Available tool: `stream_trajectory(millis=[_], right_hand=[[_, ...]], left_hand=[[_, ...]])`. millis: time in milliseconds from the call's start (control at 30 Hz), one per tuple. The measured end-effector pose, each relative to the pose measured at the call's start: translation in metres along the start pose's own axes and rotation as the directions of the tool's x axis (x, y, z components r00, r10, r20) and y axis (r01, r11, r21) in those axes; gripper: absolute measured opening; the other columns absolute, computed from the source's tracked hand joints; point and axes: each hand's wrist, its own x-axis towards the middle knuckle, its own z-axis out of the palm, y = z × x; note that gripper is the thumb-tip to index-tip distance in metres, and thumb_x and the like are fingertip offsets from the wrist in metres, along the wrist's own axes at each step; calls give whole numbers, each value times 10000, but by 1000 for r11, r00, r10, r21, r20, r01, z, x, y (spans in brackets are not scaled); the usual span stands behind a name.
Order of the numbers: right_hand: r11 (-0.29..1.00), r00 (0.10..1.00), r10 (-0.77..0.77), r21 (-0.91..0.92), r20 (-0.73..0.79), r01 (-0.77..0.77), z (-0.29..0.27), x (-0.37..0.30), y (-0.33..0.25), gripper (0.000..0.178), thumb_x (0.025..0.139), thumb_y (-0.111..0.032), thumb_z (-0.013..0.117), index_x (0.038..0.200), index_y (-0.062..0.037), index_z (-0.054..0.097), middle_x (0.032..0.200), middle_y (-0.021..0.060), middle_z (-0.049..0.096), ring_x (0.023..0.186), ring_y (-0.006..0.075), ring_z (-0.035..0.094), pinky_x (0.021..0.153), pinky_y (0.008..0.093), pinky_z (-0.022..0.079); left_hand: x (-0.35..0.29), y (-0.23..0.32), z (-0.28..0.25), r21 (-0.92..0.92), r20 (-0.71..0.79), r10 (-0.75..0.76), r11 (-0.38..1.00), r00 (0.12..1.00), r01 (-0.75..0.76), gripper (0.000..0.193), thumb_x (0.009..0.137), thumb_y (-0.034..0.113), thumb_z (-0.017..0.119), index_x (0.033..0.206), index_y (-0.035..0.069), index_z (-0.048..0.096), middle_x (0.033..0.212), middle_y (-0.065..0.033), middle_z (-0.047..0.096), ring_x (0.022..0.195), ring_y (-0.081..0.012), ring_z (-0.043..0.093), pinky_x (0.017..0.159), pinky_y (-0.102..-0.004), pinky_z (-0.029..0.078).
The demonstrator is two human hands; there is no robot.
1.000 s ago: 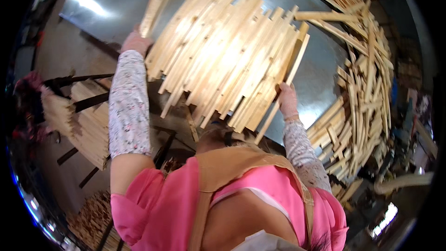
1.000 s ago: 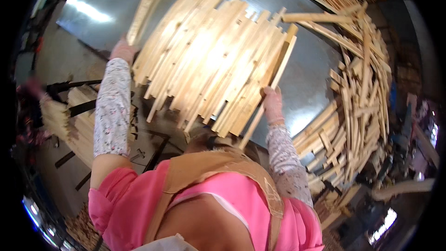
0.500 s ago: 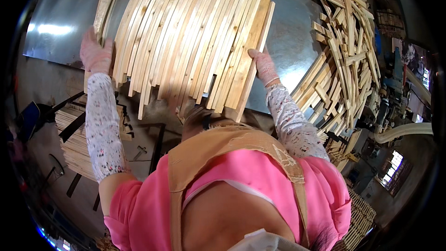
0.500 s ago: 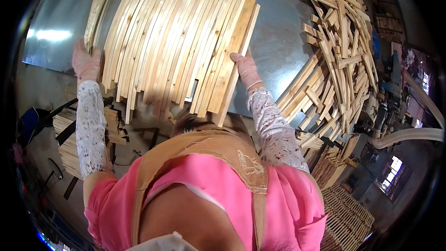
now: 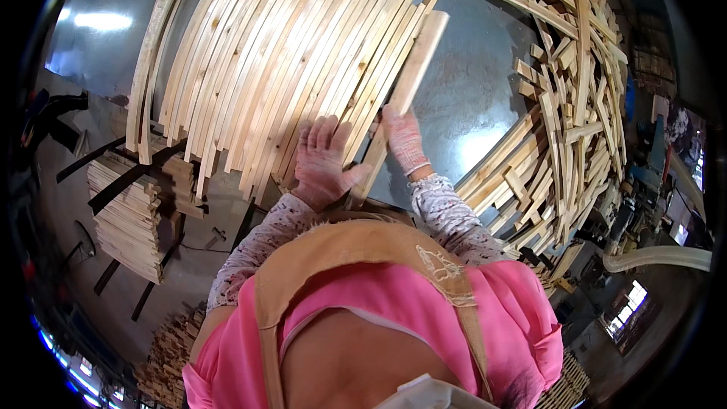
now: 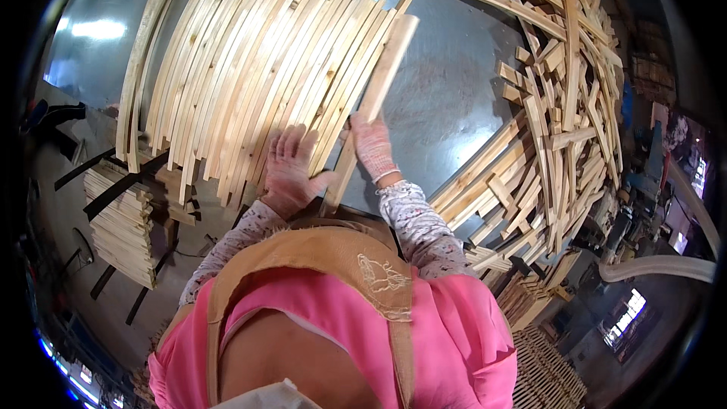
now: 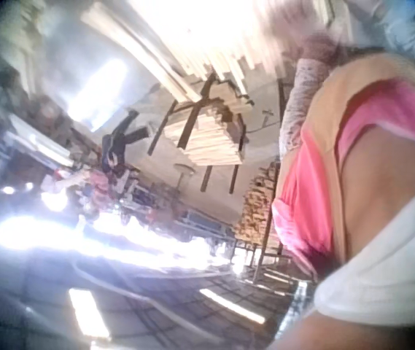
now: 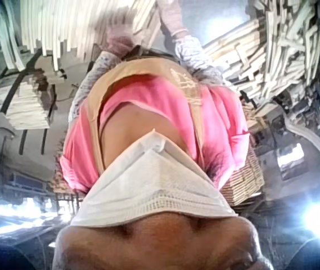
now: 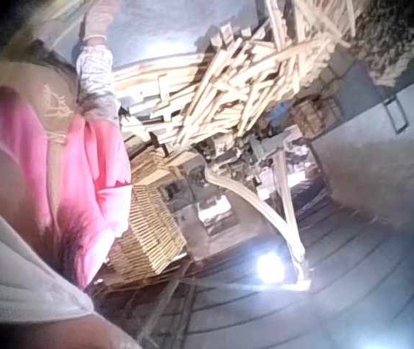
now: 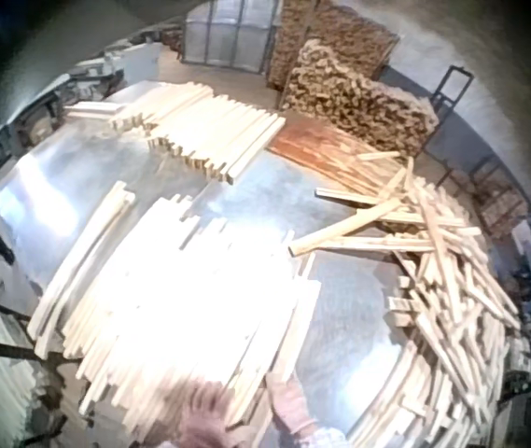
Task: The person sorts thin wooden strips on a metal table, picking them up from a disorganized pile and arranging them into neat stacks. The person repeatedly gathers strips, aligns them, and places them into organized piles on the left side of the table.
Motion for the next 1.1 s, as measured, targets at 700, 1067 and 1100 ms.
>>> stream_trajectory(millis=[700,1067,1100], right_hand=[[211,661,-642,-739,389,640,-25,160,-210,592,980,-552,639,1289,-61,757,1351,194,712,1346,382,605,1143,447,466],[329,845,-474,-840,248,431,-77,205,-227,685,955,-639,588,1432,-161,701,1363,156,747,1281,395,668,1111,469,495],[328,809,-502,-799,304,504,-74,190,-227,682,953,-635,591,1427,-158,704,1353,151,755,1265,393,679,1105,459,498]], left_hand=[[22,13,7,90,-14,-239,967,971,239,753,787,268,885,1448,86,574,1488,-166,545,1411,-426,502,1230,-557,373],[36,14,0,-147,-136,-384,920,913,365,456,997,227,709,1403,37,625,1279,-246,683,1132,-455,667,991,-483,540],[36,18,-11,-263,-92,-496,848,863,459,492,1013,209,702,1454,27,583,1282,-221,685,1137,-399,672,996,-466,545]])
